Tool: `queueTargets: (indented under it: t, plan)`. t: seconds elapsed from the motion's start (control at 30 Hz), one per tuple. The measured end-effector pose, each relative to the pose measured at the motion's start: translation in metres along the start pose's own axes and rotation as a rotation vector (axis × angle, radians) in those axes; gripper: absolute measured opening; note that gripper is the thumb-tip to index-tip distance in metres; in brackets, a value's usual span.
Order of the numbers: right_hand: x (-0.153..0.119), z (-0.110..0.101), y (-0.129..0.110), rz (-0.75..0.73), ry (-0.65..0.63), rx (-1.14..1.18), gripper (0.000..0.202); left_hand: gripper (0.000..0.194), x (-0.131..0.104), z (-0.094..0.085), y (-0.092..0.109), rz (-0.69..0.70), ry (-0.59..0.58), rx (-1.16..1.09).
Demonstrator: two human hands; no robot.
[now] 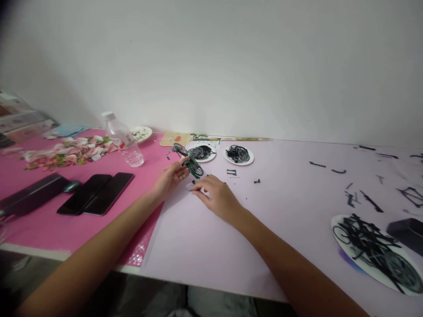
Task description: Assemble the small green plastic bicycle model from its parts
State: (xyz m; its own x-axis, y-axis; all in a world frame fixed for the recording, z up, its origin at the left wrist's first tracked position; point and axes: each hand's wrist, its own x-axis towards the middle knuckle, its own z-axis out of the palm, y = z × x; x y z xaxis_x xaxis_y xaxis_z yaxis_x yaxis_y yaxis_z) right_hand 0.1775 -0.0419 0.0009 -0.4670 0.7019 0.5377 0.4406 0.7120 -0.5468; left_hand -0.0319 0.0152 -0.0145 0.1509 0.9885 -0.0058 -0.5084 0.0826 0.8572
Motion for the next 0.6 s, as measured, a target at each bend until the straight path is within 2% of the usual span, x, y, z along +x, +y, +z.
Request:
queueTargets:
  t: [0.13, 0.23, 0.6]
  plan:
    - [0.002, 0.0, -0.008, 0.071, 0.272, 0.056, 0.009, 0.029, -0.005, 0.004, -0.002, 0.025, -0.043, 0.025]
    - [0.004, 0.0, -0.01, 0.15, 0.383, 0.11, 0.009, 0.025, -0.01, 0.009, -0.005, 0.022, -0.087, 0.033]
    - [0.004, 0.002, -0.009, 0.175, 0.428, 0.089, 0.007, 0.027, -0.019, 0.017, -0.011, 0.018, -0.127, 0.094]
